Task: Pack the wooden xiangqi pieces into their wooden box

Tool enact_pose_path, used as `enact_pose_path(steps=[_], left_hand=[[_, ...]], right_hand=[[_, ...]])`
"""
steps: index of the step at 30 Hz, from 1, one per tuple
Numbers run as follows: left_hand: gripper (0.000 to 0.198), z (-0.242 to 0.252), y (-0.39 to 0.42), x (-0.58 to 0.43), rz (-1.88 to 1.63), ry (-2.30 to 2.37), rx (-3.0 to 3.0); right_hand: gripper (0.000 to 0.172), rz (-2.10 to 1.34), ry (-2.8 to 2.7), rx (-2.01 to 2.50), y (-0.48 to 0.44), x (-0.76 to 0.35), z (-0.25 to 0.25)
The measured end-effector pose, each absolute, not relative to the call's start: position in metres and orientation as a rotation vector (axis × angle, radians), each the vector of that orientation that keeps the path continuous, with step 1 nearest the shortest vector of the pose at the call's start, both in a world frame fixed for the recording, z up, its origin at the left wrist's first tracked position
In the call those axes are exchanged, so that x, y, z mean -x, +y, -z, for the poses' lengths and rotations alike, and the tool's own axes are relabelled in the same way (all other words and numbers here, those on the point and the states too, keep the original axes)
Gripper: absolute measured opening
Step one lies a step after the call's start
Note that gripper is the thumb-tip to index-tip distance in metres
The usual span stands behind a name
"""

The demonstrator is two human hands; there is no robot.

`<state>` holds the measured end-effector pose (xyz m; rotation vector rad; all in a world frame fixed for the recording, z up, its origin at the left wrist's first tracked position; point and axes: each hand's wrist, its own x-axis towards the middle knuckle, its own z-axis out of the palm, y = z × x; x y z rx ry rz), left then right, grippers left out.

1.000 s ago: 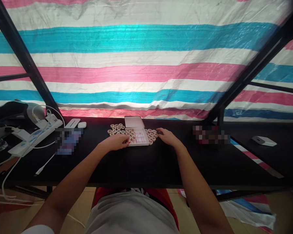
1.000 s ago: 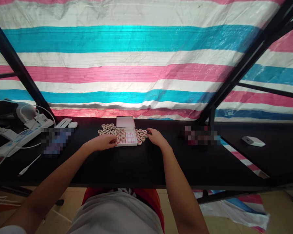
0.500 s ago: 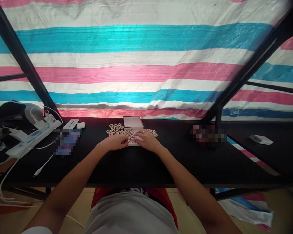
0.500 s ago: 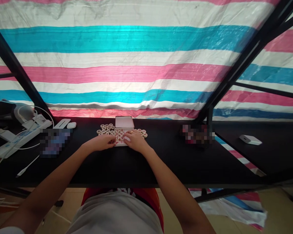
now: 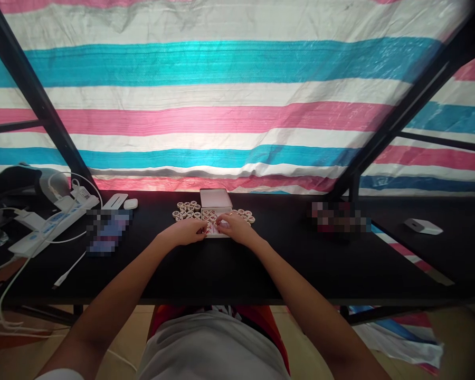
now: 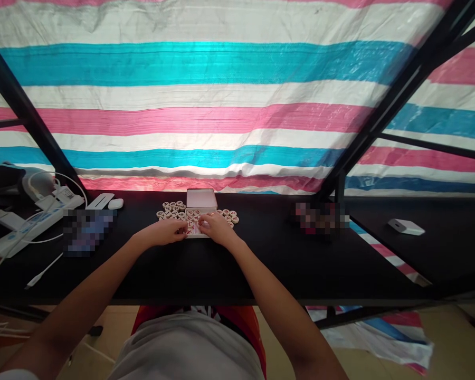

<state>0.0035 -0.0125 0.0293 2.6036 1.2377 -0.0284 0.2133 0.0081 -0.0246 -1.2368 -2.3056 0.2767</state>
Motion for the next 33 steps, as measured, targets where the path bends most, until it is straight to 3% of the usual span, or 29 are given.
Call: enact_pose_path(steps=[4, 9, 13, 18, 25, 33], left_hand=[[0.016, -0.029, -0.012, -0.003, 0.035, 1.228, -2.611], [0.017, -0.027, -0.011, -0.001, 0.036, 1.224, -2.623], [0.017, -0.029, -0.012, -0.002, 0.032, 1.244, -2.595], [0.015, -0.031, -0.013, -0.003, 0.037, 1.248, -2.576], [0.016, -0.027, -0.011, -0.002, 0.044, 1.24, -2.592], [0.016, -0.028, -0.011, -0.002, 0.034, 1.244, -2.579]], right_hand=[[0.024, -0.325, -2.126, 1.207, 0.01, -0.245, 0.013], [0.041, -0.559, -1.814, 1.578, 0.021, -0.325, 0.01], [0.048, -0.89, -1.893, 1.738, 0.028, -0.357, 0.025], [0.059, -1.038, -1.917, 1.69, 0.028, -0.352, 0.032], [0.064, -0.954, -1.884, 1.632, 0.022, -0.341, 0.022], [0.053, -0.87, -1.889, 1.627, 0.024, -0.338, 0.024]])
